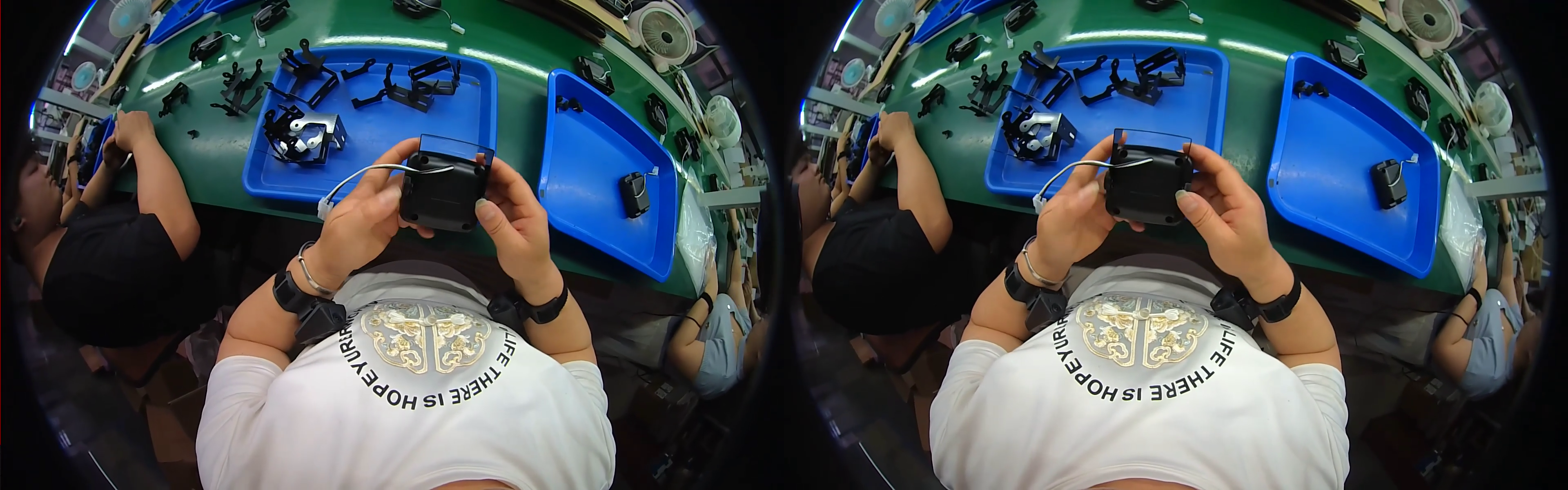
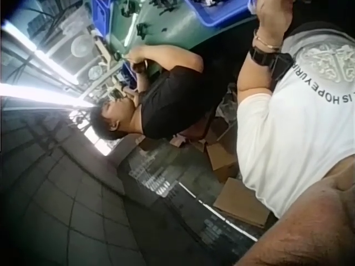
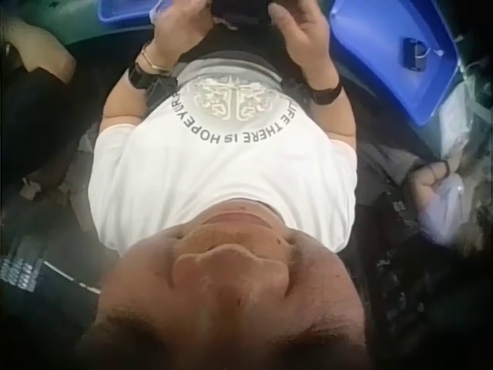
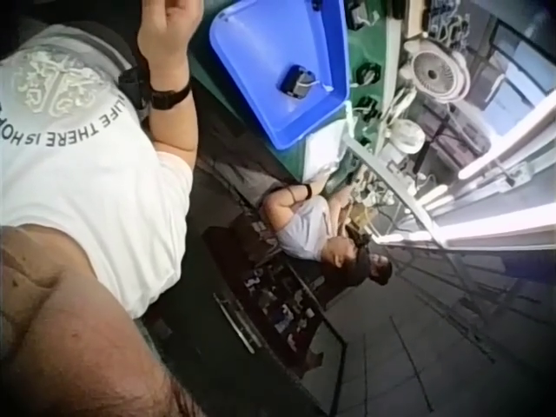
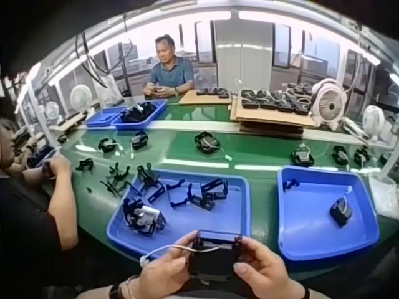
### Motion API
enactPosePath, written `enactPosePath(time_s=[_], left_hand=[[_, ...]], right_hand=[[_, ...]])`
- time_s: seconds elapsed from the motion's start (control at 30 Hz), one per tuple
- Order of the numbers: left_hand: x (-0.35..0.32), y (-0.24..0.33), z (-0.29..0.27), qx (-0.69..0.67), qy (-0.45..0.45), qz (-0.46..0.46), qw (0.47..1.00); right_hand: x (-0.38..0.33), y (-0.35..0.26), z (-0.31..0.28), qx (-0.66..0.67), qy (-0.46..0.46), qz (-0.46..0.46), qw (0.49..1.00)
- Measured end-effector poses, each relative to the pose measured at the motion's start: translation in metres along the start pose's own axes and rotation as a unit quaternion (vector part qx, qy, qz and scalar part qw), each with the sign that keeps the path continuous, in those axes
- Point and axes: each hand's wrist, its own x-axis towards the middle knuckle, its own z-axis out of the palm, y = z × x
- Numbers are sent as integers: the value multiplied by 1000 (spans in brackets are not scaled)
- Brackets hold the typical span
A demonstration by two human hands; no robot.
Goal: The person picks up a black device and a metal bracket, fits the bracket onto the device, and inserts a plastic pin into the side. They then place the assembled unit onto a stack and repeat the process with another device.
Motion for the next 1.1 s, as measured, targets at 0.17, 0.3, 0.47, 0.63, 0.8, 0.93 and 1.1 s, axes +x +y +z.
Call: enactPosePath(time_s=[0.17,0.3,0.47,0.63,0.8,0.93,1.1], left_hand=[[0,-9,13,72,93,36,992],[-4,-15,10,191,110,109,969],[-5,-14,3,235,104,112,960],[2,-6,6,78,82,57,992],[2,-10,5,101,108,51,988],[0,-14,5,217,79,109,967],[1,-6,15,135,41,65,988]], right_hand=[[1,14,4,-178,15,-113,977],[2,23,15,-139,49,-160,976],[1,23,22,-22,60,-110,992],[1,18,8,75,-31,-43,996],[4,7,11,-37,-14,-26,999],[1,11,14,-167,28,-115,979],[-2,5,12,-89,-3,-77,993]])
